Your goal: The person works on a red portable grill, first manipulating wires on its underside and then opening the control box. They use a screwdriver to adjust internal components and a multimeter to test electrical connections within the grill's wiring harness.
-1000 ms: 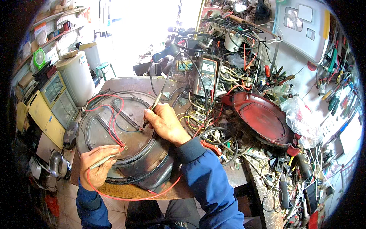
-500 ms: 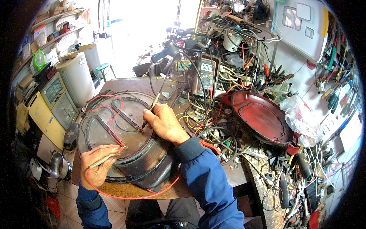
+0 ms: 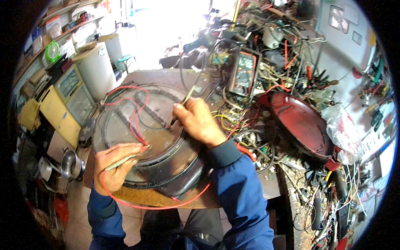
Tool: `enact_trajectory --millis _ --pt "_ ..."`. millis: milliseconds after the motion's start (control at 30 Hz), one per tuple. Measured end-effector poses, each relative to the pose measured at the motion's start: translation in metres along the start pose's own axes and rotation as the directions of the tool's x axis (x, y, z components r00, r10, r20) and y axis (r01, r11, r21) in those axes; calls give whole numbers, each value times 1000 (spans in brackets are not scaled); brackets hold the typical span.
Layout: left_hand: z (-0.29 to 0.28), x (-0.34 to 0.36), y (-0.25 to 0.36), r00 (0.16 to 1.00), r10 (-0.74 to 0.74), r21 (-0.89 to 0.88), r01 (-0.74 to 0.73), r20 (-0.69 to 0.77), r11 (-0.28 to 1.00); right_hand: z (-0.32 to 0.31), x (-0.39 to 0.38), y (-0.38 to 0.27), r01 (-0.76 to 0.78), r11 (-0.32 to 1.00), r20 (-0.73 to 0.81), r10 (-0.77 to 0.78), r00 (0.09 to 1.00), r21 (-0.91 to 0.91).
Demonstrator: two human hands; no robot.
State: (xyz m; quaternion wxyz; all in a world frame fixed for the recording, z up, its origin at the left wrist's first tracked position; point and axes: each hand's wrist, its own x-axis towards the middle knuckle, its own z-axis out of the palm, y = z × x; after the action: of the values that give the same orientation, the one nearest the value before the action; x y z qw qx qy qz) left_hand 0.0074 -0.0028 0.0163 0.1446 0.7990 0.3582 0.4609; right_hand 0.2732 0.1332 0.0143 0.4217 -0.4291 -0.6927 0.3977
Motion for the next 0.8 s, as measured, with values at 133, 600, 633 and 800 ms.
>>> enact_trajectory --millis 133,600,633,800 --pt "3 2 -4 1000 19 -56 -18 17 998 -7 -2 1 -19 999 -10 19 1000 35" --pt "0 -3 -7 1000 24 -41 -24 17 999 -5 -6 -9 -86 993 18 84 996 83" --pt "-1 -4 -6 1000 24 -26 -24 18 999 -4 -7 -9 -82 991 21 81 997 101" --pt "0 -7 -8 1000 26 -50 -27 -10 998 -1 -9 -12 -82 983 7 82 997 164"
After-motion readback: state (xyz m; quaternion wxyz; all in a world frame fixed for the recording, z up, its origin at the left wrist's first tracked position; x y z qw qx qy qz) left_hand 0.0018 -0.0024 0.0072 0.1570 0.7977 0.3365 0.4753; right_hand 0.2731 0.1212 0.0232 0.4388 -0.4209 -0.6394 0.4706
